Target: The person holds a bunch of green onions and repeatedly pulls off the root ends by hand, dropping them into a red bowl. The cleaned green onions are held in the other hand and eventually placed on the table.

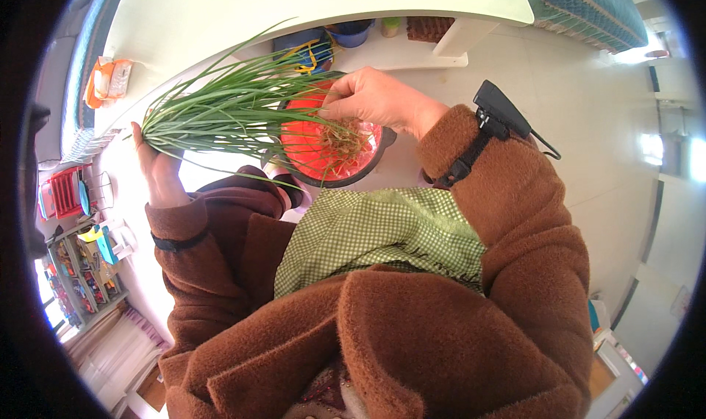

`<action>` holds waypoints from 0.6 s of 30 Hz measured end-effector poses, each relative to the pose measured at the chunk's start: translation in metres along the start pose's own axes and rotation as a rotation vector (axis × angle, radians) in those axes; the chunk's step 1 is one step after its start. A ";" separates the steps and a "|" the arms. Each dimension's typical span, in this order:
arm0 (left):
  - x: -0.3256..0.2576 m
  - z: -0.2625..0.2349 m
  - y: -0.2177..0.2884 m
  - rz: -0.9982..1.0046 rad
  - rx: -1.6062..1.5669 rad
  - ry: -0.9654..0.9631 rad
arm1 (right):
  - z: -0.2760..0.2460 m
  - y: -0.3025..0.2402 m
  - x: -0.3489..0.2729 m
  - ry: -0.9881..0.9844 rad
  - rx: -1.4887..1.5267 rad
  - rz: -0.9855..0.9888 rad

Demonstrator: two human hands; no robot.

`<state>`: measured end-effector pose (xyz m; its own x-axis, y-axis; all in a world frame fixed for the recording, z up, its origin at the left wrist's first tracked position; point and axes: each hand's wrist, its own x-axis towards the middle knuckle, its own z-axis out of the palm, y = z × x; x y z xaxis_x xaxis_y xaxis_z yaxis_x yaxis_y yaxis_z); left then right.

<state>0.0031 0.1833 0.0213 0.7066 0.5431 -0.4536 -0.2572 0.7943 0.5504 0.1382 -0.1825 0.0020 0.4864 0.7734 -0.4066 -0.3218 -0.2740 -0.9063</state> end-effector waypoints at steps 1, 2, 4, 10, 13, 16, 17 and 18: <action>0.000 0.000 0.000 -0.003 -0.003 -0.008 | 0.001 -0.002 -0.002 -0.051 0.065 -0.003; 0.000 0.000 0.000 0.003 -0.003 0.037 | 0.003 -0.004 -0.002 -0.039 0.079 0.008; 0.000 0.001 -0.001 0.019 0.011 0.022 | 0.008 -0.008 -0.002 -0.051 0.132 -0.023; -0.001 0.008 -0.005 0.039 0.020 0.071 | 0.013 -0.019 -0.010 -0.093 0.140 -0.007; -0.002 0.008 -0.007 0.031 0.027 0.042 | 0.015 -0.023 -0.010 -0.140 0.148 -0.006; 0.000 0.009 -0.009 0.041 0.036 0.061 | 0.021 -0.023 -0.006 -0.127 0.032 0.017; 0.000 0.009 -0.010 0.047 0.039 0.077 | 0.022 -0.023 -0.006 -0.142 0.048 -0.017; 0.000 0.010 -0.010 0.045 0.039 0.073 | 0.023 -0.023 -0.008 -0.138 0.048 -0.024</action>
<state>0.0118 0.1723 0.0224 0.6447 0.5973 -0.4770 -0.2609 0.7585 0.5972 0.1233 -0.1688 0.0287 0.3793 0.8513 -0.3625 -0.3516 -0.2298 -0.9075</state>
